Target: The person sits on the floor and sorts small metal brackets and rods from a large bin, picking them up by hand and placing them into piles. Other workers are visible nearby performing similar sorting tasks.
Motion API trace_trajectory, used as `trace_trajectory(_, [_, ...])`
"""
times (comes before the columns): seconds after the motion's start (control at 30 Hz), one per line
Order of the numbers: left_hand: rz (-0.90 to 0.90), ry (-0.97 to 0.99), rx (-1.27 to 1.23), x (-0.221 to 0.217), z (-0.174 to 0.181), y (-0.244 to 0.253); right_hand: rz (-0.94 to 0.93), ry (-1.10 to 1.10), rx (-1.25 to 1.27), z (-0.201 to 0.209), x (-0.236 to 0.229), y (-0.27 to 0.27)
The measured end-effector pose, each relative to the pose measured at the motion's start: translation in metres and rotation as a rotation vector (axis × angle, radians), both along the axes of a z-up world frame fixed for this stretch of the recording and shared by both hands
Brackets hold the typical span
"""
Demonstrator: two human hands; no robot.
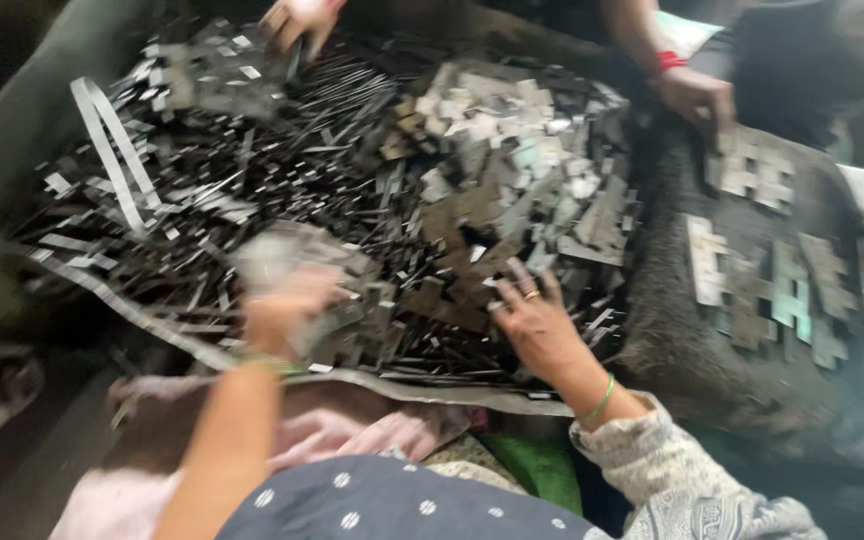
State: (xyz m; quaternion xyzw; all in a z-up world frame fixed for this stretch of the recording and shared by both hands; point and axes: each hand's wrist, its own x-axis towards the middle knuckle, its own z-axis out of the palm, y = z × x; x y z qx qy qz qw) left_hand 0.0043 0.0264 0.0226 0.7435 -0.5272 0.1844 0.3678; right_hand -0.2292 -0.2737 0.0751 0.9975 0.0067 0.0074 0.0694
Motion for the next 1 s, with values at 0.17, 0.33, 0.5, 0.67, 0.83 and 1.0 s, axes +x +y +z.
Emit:
trace_trajectory(0.17, [-0.029, 0.249, 0.463, -0.092, -0.008, -0.085, 0.058, -0.021, 0.074, 0.014, 0.012, -0.013])
trace_trajectory(0.33, [0.004, 0.135, 0.686, -0.123, -0.042, -0.110, -0.118, -0.429, 0.817, 0.034, -0.026, -0.027])
trace_trajectory(0.5, [-0.083, 0.061, 0.703, -0.125, -0.048, -0.118, -0.131, -0.495, 1.154, 0.035, -0.059, -0.027])
trace_trajectory(0.67, [-0.206, 0.071, 0.720, -0.117, -0.050, -0.113, -0.387, -0.554, 1.691, 0.010, -0.064, -0.023])
trace_trajectory(0.83, [-0.258, -0.057, 0.730, -0.113, -0.042, -0.111, -0.620, -0.561, 2.017, -0.005, -0.055, -0.024])
trace_trajectory(1.0, [-0.239, -0.114, 0.530, -0.085, -0.019, -0.108, -0.840, -0.663, 2.221, -0.006, -0.055, -0.050])
